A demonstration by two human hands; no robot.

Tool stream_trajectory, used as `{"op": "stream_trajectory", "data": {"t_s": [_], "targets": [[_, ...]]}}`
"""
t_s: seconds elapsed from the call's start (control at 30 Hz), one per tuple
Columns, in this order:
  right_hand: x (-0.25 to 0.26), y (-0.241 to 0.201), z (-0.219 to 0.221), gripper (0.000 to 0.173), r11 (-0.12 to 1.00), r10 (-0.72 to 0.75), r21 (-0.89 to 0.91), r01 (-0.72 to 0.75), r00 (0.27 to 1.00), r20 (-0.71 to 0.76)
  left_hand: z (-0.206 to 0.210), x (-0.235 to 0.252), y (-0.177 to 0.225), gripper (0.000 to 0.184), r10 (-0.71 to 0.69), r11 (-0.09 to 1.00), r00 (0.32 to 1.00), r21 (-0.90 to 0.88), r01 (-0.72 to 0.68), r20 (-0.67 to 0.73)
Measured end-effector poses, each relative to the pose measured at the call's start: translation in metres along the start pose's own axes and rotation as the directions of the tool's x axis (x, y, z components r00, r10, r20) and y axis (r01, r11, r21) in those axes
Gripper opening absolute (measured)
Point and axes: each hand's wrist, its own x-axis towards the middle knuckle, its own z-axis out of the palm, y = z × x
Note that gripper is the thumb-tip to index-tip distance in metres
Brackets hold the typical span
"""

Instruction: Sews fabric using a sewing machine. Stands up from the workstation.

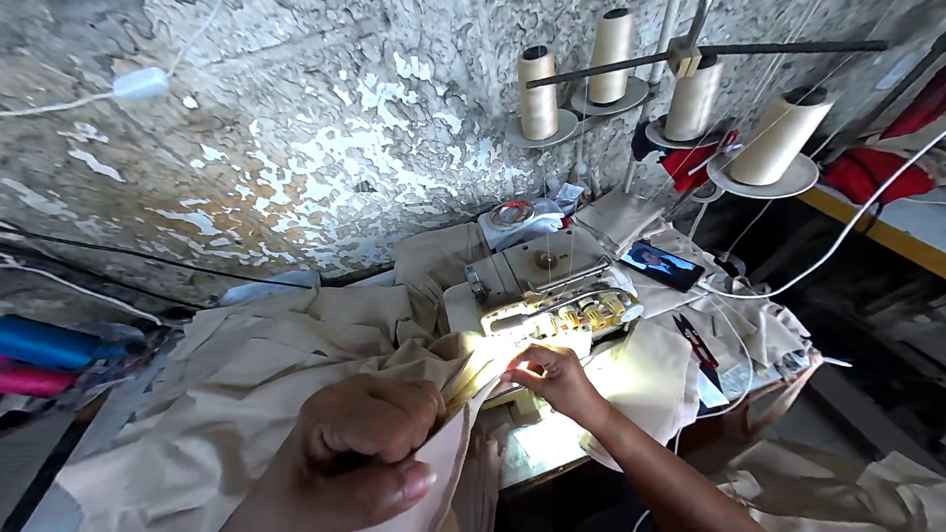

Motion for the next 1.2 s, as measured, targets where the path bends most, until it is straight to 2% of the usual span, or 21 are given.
{"op": "stream_trajectory", "data": {"t_s": [0.17, 0.43, 0.67, 0.9, 1.03, 1.13, 1.2], "targets": [[0.001, -0.003, -0.002, 0.022, 0.998, 0.063, 0.014, -0.064, 0.998, 0.027, 0.000, -0.001, -0.001, 0.027, 0.006, 1.000, 1.000, -0.002, -0.006, -0.008], [0.010, -0.008, -0.010, 0.027, 0.989, 0.149, -0.014, -0.149, 0.976, 0.157, 0.001, -0.001, -0.001, 0.028, -0.004, 1.000, 1.000, 0.001, 0.004, 0.001], [0.023, -0.016, -0.019, 0.028, 0.948, 0.302, -0.003, -0.320, 0.892, 0.337, 0.003, 0.000, 0.000, 0.029, -0.003, 1.000, 1.000, 0.007, 0.003, -0.004], [0.016, -0.021, -0.016, 0.030, 0.964, 0.264, -0.050, -0.261, 0.919, 0.293, 0.004, -0.003, -0.001, 0.024, 0.009, 1.000, 0.999, -0.007, -0.009, -0.049], [0.008, -0.016, -0.013, 0.025, 0.951, 0.260, 0.090, -0.296, 0.923, 0.284, 0.004, -0.006, -0.002, 0.017, -0.014, 0.999, 0.986, -0.033, 0.008, -0.166], [-0.002, -0.011, -0.010, 0.023, 0.954, 0.224, 0.141, -0.263, 0.944, 0.243, 0.005, -0.006, 0.001, 0.015, -0.088, 0.996, 0.963, 0.011, 0.094, -0.255], [-0.014, -0.008, -0.012, 0.026, 0.964, 0.218, 0.096, -0.248, 0.944, 0.249, 0.006, -0.002, 0.004, 0.016, -0.155, 0.975, 0.963, 0.120, 0.184, -0.219]]}}
